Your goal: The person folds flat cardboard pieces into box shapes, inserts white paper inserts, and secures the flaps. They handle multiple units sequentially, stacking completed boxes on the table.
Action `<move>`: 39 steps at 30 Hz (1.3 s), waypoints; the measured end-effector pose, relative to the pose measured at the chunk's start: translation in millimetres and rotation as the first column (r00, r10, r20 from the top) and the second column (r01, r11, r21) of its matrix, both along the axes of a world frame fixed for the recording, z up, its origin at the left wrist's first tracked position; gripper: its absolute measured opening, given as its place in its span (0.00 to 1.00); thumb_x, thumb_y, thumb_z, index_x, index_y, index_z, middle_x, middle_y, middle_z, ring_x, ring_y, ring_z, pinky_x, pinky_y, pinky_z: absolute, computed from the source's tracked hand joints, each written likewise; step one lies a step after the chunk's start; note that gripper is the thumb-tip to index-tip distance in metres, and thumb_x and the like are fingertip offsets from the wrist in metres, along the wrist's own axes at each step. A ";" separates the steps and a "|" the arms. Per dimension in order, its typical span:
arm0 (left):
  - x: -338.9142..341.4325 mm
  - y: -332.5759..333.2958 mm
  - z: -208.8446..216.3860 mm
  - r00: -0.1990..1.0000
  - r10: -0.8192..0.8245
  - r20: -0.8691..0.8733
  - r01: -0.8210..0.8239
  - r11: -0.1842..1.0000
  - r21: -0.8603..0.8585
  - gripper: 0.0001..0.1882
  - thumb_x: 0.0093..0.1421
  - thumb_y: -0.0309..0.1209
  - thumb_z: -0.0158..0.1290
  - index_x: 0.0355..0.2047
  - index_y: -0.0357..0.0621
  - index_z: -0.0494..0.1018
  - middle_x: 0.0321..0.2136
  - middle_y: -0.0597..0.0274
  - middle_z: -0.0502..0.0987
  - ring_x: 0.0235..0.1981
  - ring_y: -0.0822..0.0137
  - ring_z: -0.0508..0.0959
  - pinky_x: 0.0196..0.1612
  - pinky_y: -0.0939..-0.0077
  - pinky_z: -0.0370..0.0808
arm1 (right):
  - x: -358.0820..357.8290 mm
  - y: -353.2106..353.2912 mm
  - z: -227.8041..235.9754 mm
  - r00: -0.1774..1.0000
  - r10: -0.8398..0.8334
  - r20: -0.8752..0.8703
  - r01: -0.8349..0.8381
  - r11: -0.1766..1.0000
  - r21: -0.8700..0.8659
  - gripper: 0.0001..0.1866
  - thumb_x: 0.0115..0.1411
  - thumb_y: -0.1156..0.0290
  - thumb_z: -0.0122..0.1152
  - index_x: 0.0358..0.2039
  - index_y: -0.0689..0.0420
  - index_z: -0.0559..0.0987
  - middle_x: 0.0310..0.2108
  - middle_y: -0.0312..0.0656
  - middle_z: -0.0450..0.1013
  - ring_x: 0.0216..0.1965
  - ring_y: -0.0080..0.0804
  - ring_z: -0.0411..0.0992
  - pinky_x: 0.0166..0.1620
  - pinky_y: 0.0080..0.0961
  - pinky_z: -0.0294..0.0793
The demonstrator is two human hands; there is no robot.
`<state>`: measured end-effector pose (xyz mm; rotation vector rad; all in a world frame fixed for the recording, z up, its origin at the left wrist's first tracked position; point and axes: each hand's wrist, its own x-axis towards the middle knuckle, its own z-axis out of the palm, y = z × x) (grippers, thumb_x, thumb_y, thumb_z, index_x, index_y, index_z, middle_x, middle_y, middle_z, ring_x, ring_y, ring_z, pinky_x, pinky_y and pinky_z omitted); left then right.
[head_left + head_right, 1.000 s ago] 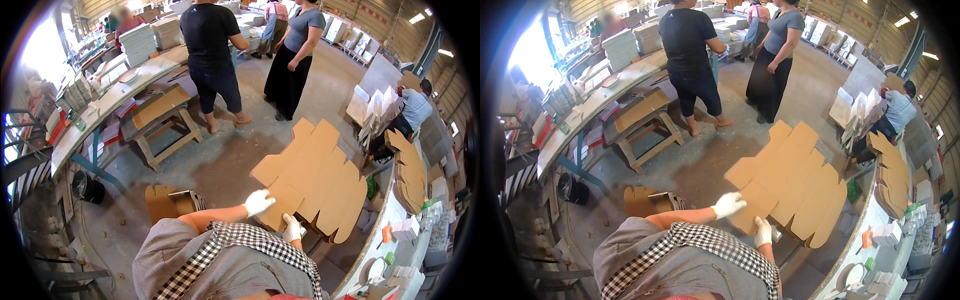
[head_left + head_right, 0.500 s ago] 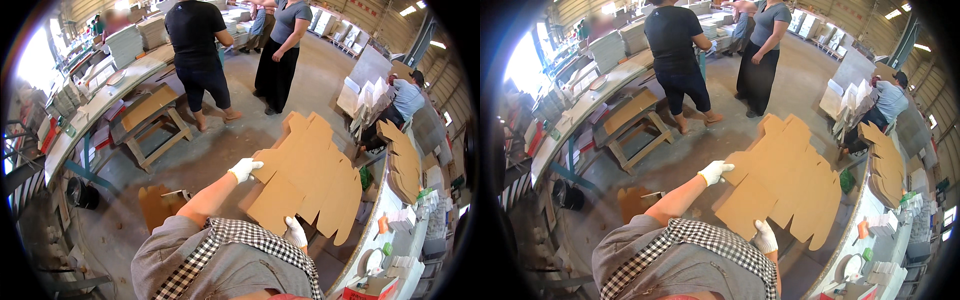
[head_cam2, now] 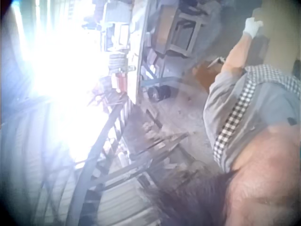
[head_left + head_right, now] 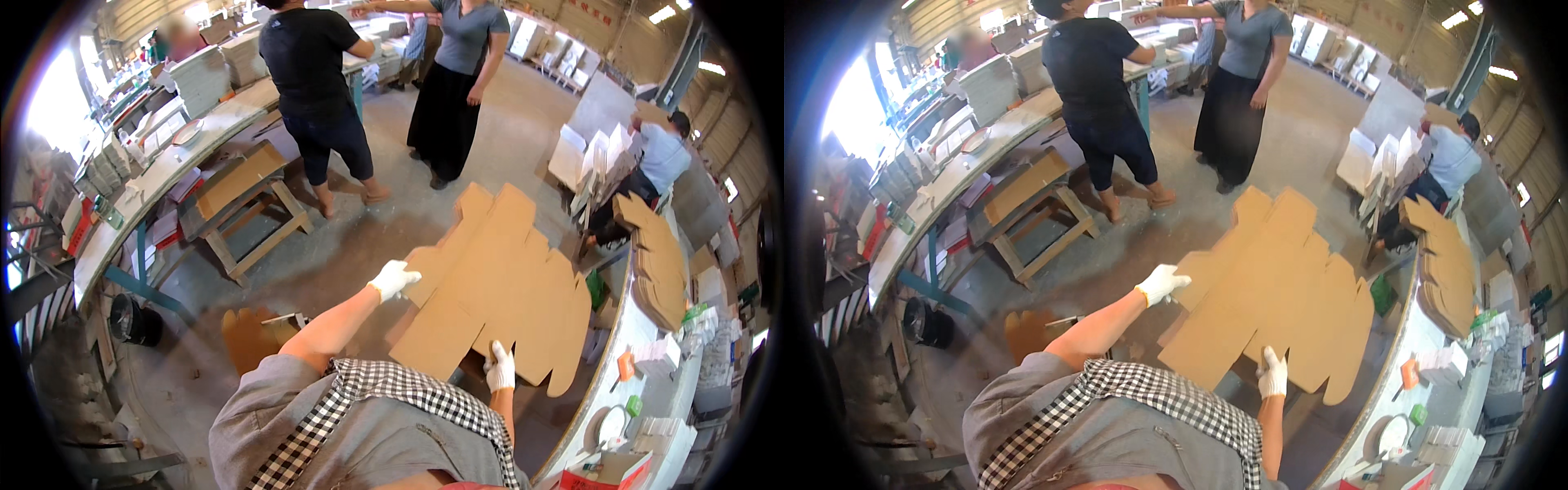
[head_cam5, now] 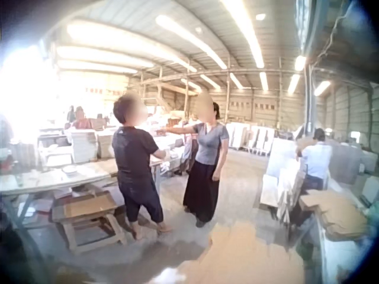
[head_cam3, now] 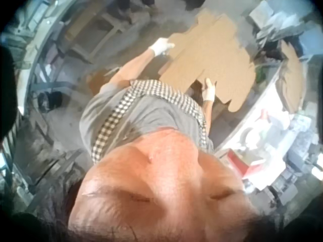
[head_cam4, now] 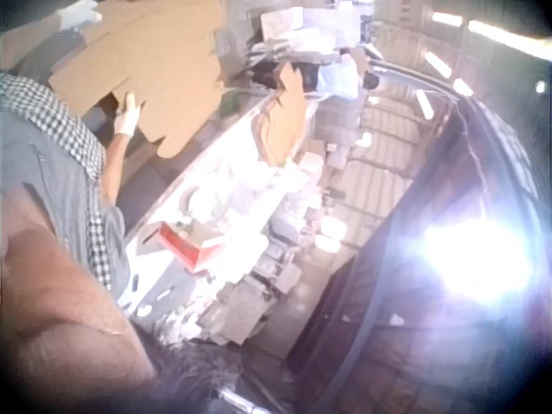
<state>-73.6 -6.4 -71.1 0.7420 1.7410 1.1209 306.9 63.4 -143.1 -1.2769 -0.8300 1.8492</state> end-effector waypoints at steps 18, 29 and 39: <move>79.9 -5.2 -8.9 0.592 -0.453 -0.666 0.630 0.776 0.032 0.46 0.53 0.35 0.58 0.66 0.29 0.49 0.27 0.35 0.77 0.31 0.41 0.79 0.34 0.55 0.76 | -64.6 2.9 89.7 0.726 0.411 0.551 -0.470 0.882 -0.038 0.40 0.59 0.56 0.65 0.63 0.65 0.59 0.35 0.51 0.77 0.41 0.42 0.79 0.38 0.35 0.79; 60.2 -3.1 -12.4 0.554 -0.588 -0.589 0.678 0.729 -0.091 0.10 0.61 0.25 0.43 0.43 0.35 0.65 0.25 0.40 0.75 0.28 0.44 0.78 0.33 0.54 0.74 | -52.4 38.8 89.3 0.647 0.479 0.593 -0.568 0.822 -0.044 0.38 0.45 0.62 0.79 0.55 0.57 0.70 0.34 0.42 0.77 0.36 0.30 0.76 0.43 0.28 0.77; 67.5 10.9 8.3 0.195 -0.532 -0.824 0.667 0.688 -0.287 0.06 0.60 0.31 0.50 0.34 0.45 0.75 0.24 0.47 0.78 0.29 0.48 0.81 0.31 0.55 0.73 | -69.9 41.3 36.2 0.529 0.141 0.837 -0.622 0.735 0.270 0.52 0.40 0.38 0.75 0.59 0.59 0.70 0.49 0.58 0.74 0.50 0.55 0.74 0.52 0.43 0.73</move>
